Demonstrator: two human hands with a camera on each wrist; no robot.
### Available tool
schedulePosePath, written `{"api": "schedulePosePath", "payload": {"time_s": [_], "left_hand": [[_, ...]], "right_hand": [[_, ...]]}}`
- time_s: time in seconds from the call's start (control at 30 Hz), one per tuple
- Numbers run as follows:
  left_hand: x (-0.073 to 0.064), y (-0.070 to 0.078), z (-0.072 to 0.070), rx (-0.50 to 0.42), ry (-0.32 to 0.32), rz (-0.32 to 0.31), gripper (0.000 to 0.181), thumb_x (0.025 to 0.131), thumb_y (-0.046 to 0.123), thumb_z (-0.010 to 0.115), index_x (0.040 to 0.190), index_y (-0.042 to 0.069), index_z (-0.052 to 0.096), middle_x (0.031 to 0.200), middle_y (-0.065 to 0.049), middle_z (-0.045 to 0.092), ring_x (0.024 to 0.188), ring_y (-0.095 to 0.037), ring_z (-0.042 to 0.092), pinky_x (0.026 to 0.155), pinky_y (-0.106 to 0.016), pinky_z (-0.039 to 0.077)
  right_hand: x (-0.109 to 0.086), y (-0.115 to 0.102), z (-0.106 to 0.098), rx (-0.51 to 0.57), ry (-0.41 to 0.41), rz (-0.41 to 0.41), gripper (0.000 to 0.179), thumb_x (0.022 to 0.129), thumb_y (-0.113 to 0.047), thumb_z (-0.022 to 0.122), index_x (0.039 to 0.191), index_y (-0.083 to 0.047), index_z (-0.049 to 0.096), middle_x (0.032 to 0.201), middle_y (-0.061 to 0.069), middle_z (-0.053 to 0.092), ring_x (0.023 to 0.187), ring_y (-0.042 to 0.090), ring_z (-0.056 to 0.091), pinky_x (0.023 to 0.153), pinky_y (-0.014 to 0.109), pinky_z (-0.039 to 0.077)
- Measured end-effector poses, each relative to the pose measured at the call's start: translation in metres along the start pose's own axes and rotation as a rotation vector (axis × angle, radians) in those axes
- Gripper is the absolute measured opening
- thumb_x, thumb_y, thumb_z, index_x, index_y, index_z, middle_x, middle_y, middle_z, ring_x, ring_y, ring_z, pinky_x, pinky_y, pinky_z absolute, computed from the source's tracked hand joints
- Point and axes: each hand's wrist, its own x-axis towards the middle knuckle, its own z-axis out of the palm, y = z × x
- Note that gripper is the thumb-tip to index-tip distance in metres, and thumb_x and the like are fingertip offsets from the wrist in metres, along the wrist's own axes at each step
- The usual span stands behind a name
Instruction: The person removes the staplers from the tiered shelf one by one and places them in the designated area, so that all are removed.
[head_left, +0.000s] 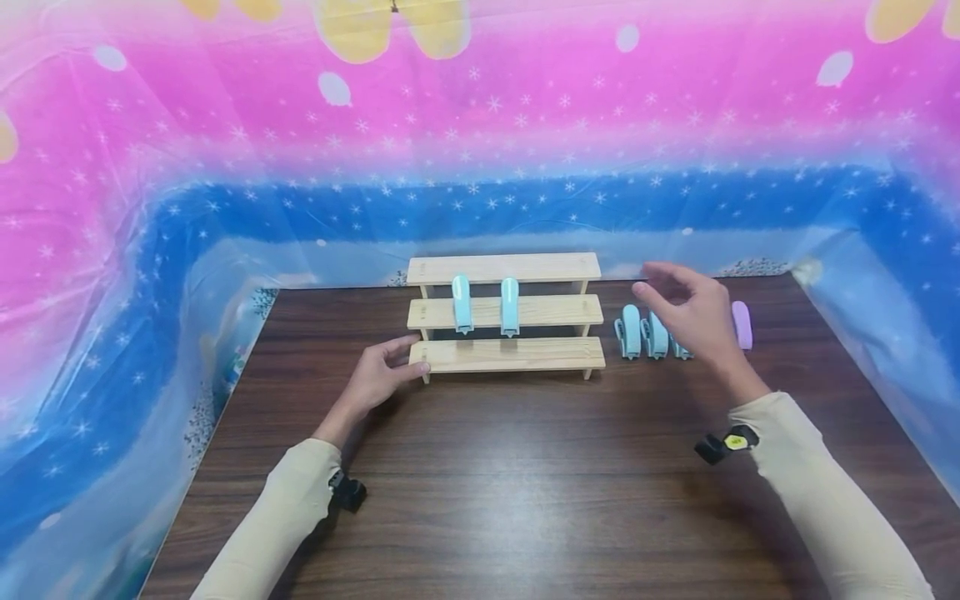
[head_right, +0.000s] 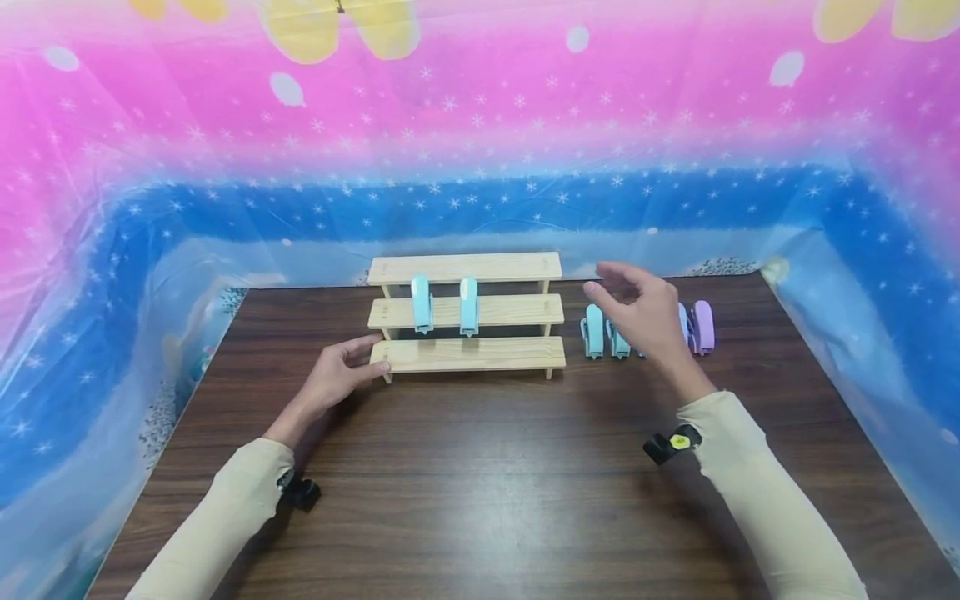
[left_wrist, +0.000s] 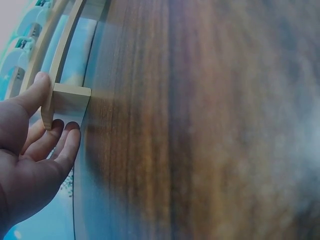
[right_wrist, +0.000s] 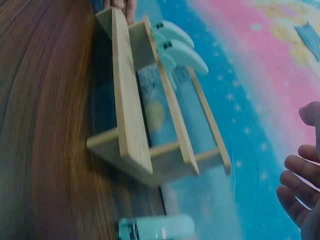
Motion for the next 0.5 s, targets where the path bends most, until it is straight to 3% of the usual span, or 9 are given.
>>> {"api": "schedulePosePath", "payload": {"time_s": [0.17, 0.37, 0.5], "left_hand": [[0.0, 0.001, 0.001, 0.0, 0.006, 0.0, 0.065, 0.093, 0.025, 0.079, 0.149, 0.005, 0.052, 0.144, -0.019, 0.058, 0.131, -0.035, 0.058, 0.105, -0.047, 0.051], [-0.001, 0.001, 0.001, 0.0, 0.009, -0.008, 0.065, 0.093, 0.025, 0.078, 0.149, 0.004, 0.052, 0.144, -0.019, 0.058, 0.132, -0.035, 0.058, 0.106, -0.047, 0.05], [0.0, 0.001, 0.001, -0.01, 0.008, 0.0, 0.064, 0.093, 0.024, 0.078, 0.148, 0.004, 0.053, 0.143, -0.019, 0.059, 0.131, -0.035, 0.058, 0.105, -0.047, 0.051]], "right_hand": [[0.006, -0.014, 0.017, 0.011, -0.077, 0.008, 0.051, 0.092, -0.05, 0.074, 0.132, -0.018, 0.07, 0.125, 0.003, 0.073, 0.1, 0.011, 0.068, 0.083, 0.021, 0.053], [0.01, -0.024, 0.043, 0.033, -0.192, 0.004, 0.06, 0.092, -0.055, 0.071, 0.134, -0.012, 0.068, 0.129, 0.005, 0.07, 0.107, 0.022, 0.069, 0.092, 0.044, 0.056], [0.01, -0.03, 0.062, 0.038, -0.229, 0.011, 0.063, 0.091, -0.06, 0.07, 0.134, -0.014, 0.067, 0.13, 0.004, 0.07, 0.111, 0.026, 0.068, 0.093, 0.048, 0.056]]}}
